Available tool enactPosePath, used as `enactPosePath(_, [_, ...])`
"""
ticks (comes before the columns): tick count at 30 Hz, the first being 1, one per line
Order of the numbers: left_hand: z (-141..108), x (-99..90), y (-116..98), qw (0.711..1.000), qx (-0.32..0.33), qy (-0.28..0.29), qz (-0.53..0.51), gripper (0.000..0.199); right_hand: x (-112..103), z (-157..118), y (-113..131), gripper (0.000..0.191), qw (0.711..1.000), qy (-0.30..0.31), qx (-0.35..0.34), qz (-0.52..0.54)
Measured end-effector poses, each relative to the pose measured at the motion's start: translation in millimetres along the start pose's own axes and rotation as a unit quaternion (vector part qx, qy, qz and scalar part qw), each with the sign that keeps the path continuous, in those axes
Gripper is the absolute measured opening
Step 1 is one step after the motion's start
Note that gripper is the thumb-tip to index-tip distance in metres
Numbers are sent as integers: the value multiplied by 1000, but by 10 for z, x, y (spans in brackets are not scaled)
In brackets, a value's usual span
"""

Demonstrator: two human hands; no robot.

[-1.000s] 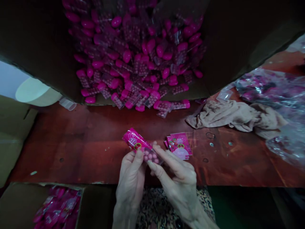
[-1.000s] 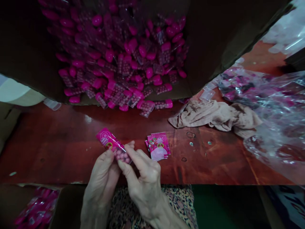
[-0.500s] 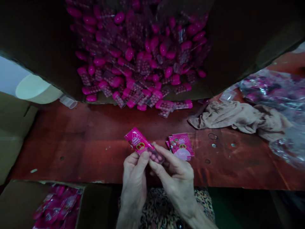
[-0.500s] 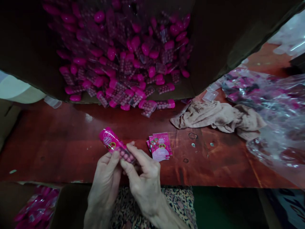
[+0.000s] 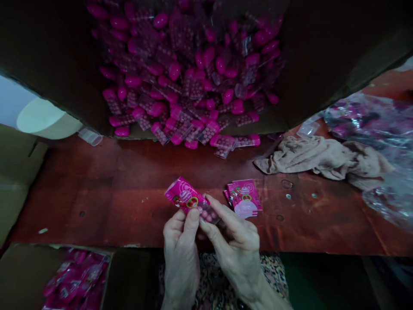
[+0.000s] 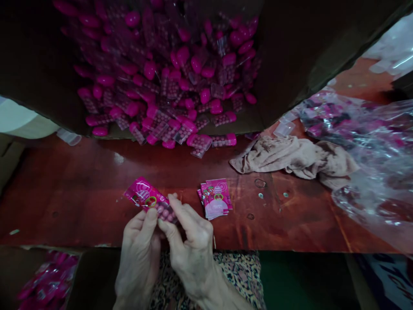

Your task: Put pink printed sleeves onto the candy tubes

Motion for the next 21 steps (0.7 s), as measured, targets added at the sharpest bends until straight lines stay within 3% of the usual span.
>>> enactPosePath(4, [38, -5, -14, 998, -17, 58, -4, 16, -28, 102, -105, 42, 988, 45, 107, 103])
enactPosePath(7, [68, -17, -5, 994, -51, 97, -13, 18, -20, 142, -147, 40, 976, 79, 146, 144])
enactPosePath(10, [67, -37, 22, 992, -73, 101, -16, 21, 9, 125, -176, 38, 970, 78, 159, 168])
enactPosePath(15, [12, -105, 56, 995, -81, 57, -28, 19, 54, 66, -213, 31, 960, 75, 175, 204])
enactPosePath(21, [11, -158, 115, 994, -90, 68, -4, 19, 70, 44, -192, 35, 979, 99, 121, 129])
Point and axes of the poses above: each hand's wrist, its own z-axis towards the middle knuckle, its own x-axis out of the palm, y = z × x, the point moved 4 cm from there along z, towards the middle knuckle, and after that the axes turned 10 degrees about z, right-handed, at the moved point
